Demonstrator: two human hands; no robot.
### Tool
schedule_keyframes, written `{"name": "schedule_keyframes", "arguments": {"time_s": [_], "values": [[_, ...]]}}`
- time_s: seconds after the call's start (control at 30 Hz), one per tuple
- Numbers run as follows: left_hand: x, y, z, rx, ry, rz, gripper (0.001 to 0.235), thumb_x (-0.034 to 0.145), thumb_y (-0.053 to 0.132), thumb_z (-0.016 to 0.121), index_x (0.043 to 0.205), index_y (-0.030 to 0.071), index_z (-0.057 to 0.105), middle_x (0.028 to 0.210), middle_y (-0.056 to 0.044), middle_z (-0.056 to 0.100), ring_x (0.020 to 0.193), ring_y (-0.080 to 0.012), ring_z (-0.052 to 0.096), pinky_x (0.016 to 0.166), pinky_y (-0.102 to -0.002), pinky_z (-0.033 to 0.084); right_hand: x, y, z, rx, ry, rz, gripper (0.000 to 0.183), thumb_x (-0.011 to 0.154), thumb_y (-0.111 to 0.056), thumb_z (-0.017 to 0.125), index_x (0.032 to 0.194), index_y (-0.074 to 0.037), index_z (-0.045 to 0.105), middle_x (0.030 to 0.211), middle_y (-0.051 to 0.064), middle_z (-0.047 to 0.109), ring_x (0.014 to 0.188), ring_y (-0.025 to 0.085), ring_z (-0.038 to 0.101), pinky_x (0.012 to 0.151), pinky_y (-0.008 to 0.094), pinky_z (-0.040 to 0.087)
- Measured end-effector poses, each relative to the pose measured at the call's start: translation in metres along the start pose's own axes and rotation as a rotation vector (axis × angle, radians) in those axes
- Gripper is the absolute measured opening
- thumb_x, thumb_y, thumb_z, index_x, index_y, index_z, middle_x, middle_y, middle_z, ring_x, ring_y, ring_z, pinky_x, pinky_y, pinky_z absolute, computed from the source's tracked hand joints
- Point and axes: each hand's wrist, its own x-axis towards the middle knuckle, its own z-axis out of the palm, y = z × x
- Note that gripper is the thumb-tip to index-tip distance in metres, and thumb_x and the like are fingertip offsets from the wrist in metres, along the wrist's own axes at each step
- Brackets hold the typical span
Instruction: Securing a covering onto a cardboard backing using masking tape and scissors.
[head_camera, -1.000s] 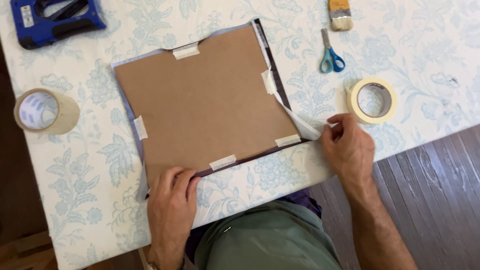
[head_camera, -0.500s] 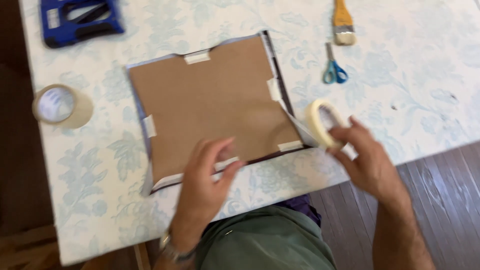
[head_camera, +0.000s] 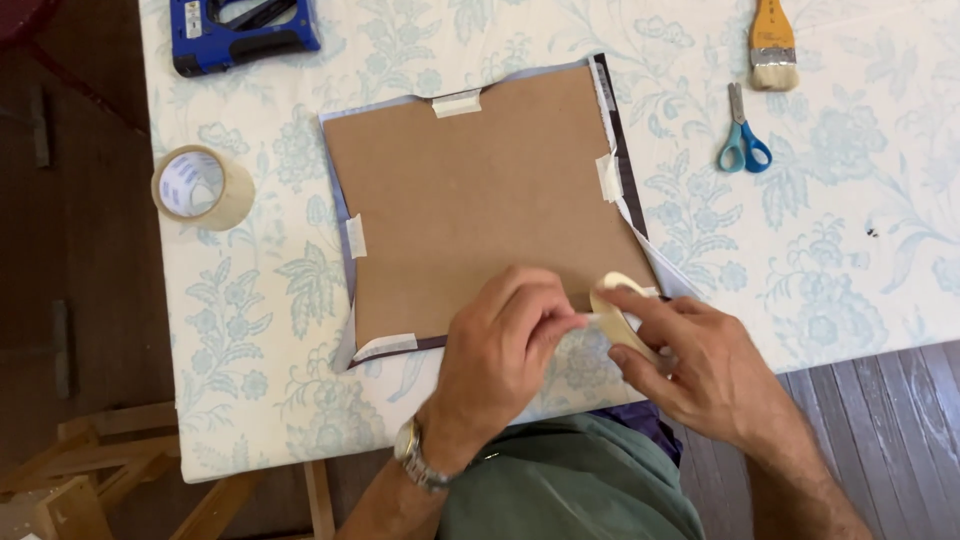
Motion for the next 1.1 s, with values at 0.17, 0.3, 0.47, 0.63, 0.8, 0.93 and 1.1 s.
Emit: {"name": "schedule_keyframes", "arguments": {"time_s": [0.17, 0.3, 0.47, 0.63, 0.8, 0.93, 1.1], "values": [[-0.026, 0.002, -0.001, 0.02, 0.064, 0.009, 0.016, 0.099, 0.015, 0.068, 0.102, 0.001, 0.059, 0.099, -0.012, 0.063, 0.084, -0.0254, 0.065, 0.075, -0.036, 0.057, -0.005, -0.014, 0.016, 0.068, 0.236, -0.128, 0.021, 0.09, -0.022, 0.068, 0.11, -0.021, 0.076, 0.072, -0.003, 0.076, 0.063, 0.018, 0.063, 0.063, 0.035, 0.052], [-0.051, 0.009, 0.014, -0.147, 0.172, -0.088, 0.055, 0.091, 0.012, 0.083, 0.125, 0.006, 0.039, 0.116, -0.016, 0.065, 0.081, -0.0202, 0.06, 0.065, -0.03, 0.047, -0.008, -0.035, 0.031, -0.074, 0.418, -0.367, 0.012, 0.09, -0.008, 0.068, 0.092, -0.018, 0.075, 0.059, -0.008, 0.062, 0.047, 0.018, 0.043, 0.067, 0.033, 0.049], [-0.049, 0.018, -0.005, -0.089, -0.001, -0.054, 0.009, 0.097, 0.009, 0.072, 0.1, 0.006, 0.064, 0.1, -0.01, 0.065, 0.087, -0.0253, 0.064, 0.077, -0.037, 0.056, -0.021, -0.03, 0.037, -0.126, 0.407, -0.469, 0.031, 0.086, -0.009, 0.072, 0.116, -0.012, 0.072, 0.06, -0.004, 0.056, 0.053, 0.019, 0.048, 0.071, 0.036, 0.051], [-0.066, 0.021, -0.007, -0.031, 0.01, 0.121, 0.008, 0.105, 0.003, 0.061, 0.098, 0.002, 0.065, 0.099, -0.012, 0.064, 0.07, -0.0248, 0.057, 0.063, -0.037, 0.049, -0.024, -0.044, 0.029, -0.066, 0.313, -0.508, 0.019, 0.098, -0.022, 0.059, 0.104, -0.014, 0.076, 0.056, -0.005, 0.055, 0.048, 0.015, 0.047, 0.069, 0.033, 0.05], [-0.134, -0.055, -0.011, -0.809, 0.564, -0.709, 0.037, 0.107, 0.024, 0.034, 0.104, 0.003, 0.064, 0.102, -0.014, 0.069, 0.098, -0.0271, 0.067, 0.094, -0.039, 0.056, -0.058, -0.059, 0.026, -0.172, 0.188, -0.92, 0.025, 0.095, -0.005, 0.051, 0.11, -0.014, 0.069, 0.057, -0.009, 0.045, 0.045, 0.009, 0.04, 0.059, 0.036, 0.051], [-0.098, -0.046, -0.1, -0.206, 0.758, -0.832, 0.018, 0.096, -0.009, 0.064, 0.103, 0.007, 0.063, 0.098, -0.005, 0.066, 0.068, -0.0093, 0.052, 0.06, -0.02, 0.046, -0.061, -0.004, 0.03, -0.47, -0.417, -0.544, 0.069, 0.088, -0.01, 0.062, 0.152, -0.029, 0.046, 0.061, -0.008, 0.069, 0.059, 0.024, 0.069, 0.085, 0.045, 0.053], [-0.108, -0.034, -0.105, -0.378, 0.481, -0.821, 0.06, 0.088, -0.016, 0.066, 0.142, 0.003, 0.048, 0.087, -0.013, 0.075, 0.079, -0.0201, 0.072, 0.07, -0.028, 0.059, -0.011, 0.156, 0.001, -0.185, 0.149, 0.843, 0.089, 0.117, -0.074, 0.054, 0.069, 0.001, 0.051, 0.067, 0.013, 0.036, 0.054, 0.027, 0.031, 0.045, 0.048, 0.026]]}}
